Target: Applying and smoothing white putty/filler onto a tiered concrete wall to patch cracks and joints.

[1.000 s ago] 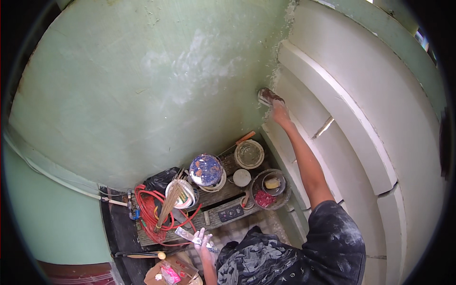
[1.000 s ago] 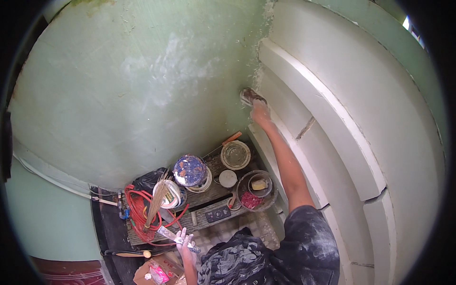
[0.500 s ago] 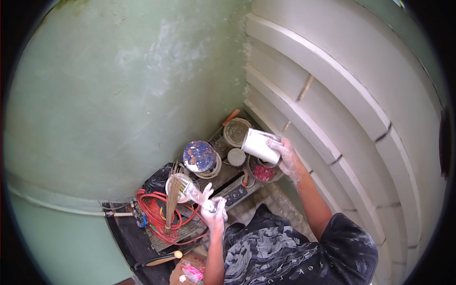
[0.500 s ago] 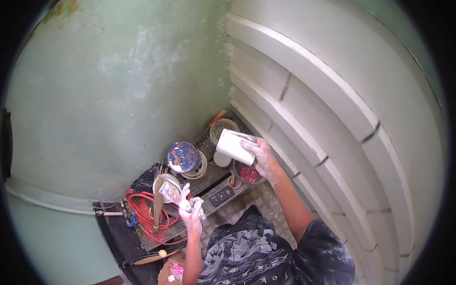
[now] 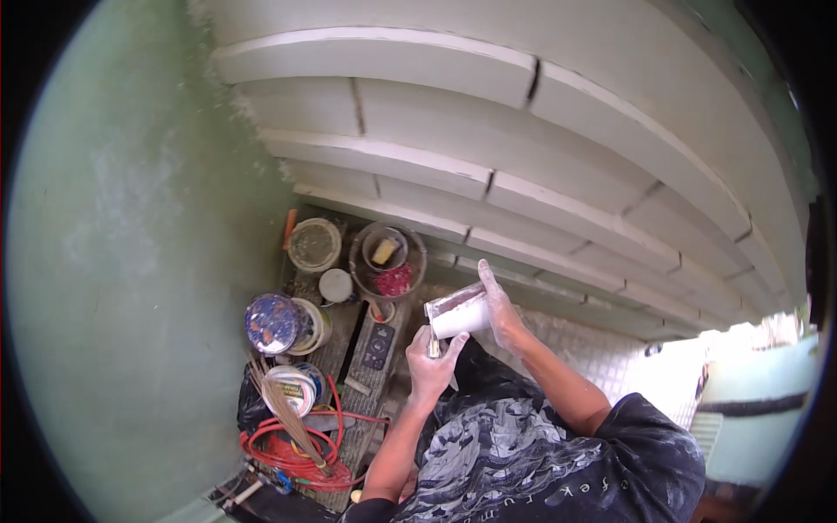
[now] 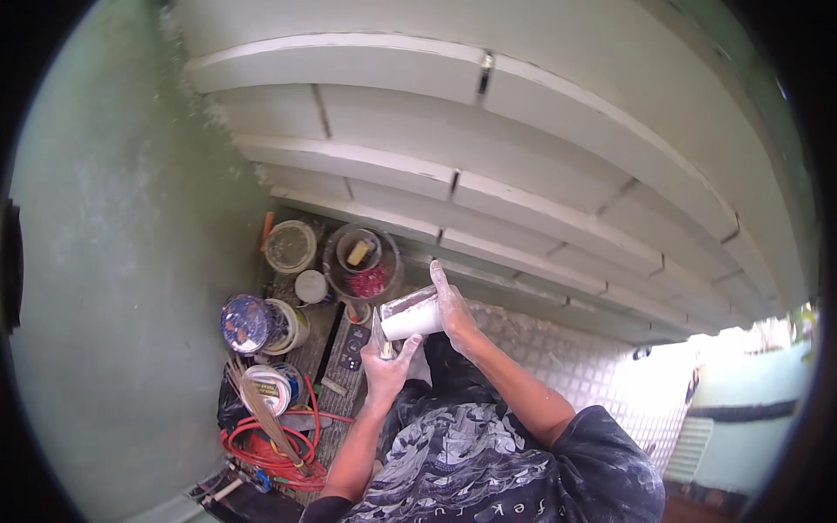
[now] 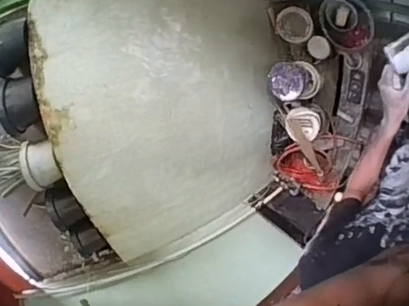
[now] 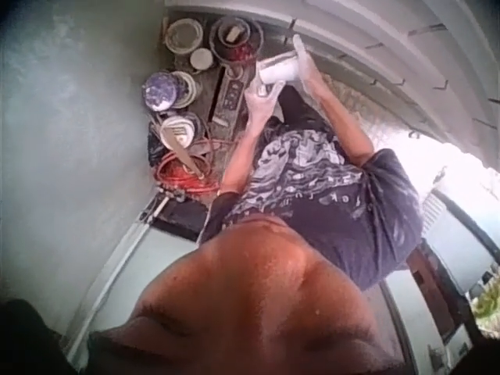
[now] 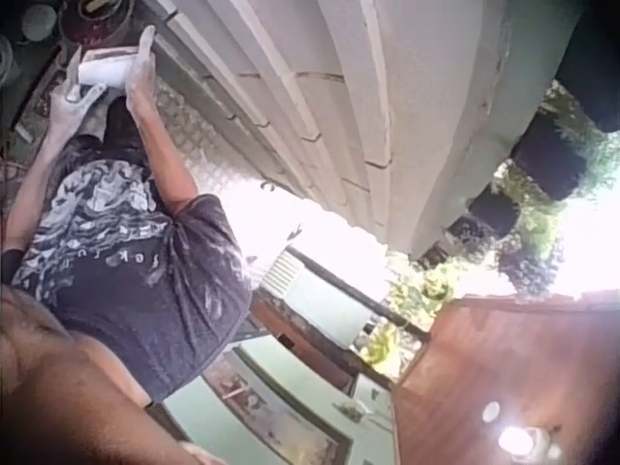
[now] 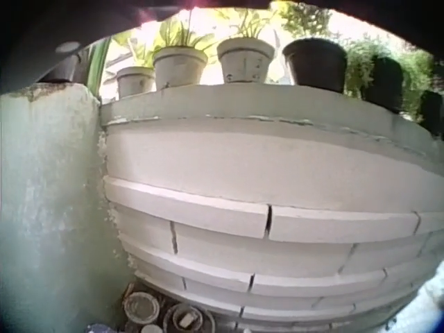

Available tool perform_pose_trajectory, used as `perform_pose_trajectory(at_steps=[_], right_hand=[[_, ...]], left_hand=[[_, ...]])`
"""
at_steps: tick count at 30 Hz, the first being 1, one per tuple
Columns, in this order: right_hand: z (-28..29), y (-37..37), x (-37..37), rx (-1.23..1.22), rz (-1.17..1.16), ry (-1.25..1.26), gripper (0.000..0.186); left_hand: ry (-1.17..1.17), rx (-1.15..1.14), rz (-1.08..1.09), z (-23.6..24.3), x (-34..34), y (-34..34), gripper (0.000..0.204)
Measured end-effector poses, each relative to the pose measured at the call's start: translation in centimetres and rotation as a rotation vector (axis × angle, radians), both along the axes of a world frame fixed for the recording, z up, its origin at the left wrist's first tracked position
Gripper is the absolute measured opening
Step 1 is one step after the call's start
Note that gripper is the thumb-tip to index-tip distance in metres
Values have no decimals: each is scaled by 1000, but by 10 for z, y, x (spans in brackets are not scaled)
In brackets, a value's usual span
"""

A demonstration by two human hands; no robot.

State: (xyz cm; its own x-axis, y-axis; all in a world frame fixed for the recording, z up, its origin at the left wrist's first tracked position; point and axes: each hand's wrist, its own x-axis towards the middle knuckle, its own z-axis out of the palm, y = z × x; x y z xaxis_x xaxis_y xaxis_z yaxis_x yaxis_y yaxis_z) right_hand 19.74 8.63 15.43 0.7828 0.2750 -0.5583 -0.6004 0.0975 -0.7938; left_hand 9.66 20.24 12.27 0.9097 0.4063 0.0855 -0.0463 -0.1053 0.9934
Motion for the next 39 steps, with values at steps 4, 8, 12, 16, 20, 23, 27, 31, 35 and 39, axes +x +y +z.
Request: perform_pose_trajectory(at_steps=[4, 8, 12, 16, 20, 23, 27, 31, 35, 39], right_hand=[[-4, -40, -16, -105, 124, -262, 61], [17, -72, -18, -162, 493, -731, 39], [7, -102, -5, -427, 774, -976, 37], [-12, -119, 20, -377, 734, -763, 31], [-51, -143, 54, 362, 210, -57, 31], [-53, -170, 71, 313, 329, 145, 32], [-57, -204, 82, 475, 311, 116, 34], [-66, -247, 90, 312, 760, -233, 41], [-29, -281, 93, -60, 1133, -539, 52], [-53, -326, 82, -170, 1176, -812, 45]], left_hand=[[127, -198, 86, -6, 0, -24, 24], [281, -515, 149, -8, -3, -31, 26], [396, -571, 156, 12, 1, -53, 29], [361, -659, 237, 8, 14, -80, 32], [272, -455, 203, 13, 30, -118, 37], [338, -219, 234, -5, 28, -154, 31], [354, -171, 421, -17, 39, -201, 25], [361, -443, 487, -1, 43, -242, 24], [331, -611, 446, -4, 26, -278, 23], [383, -753, 362, -9, 11, -321, 27]])
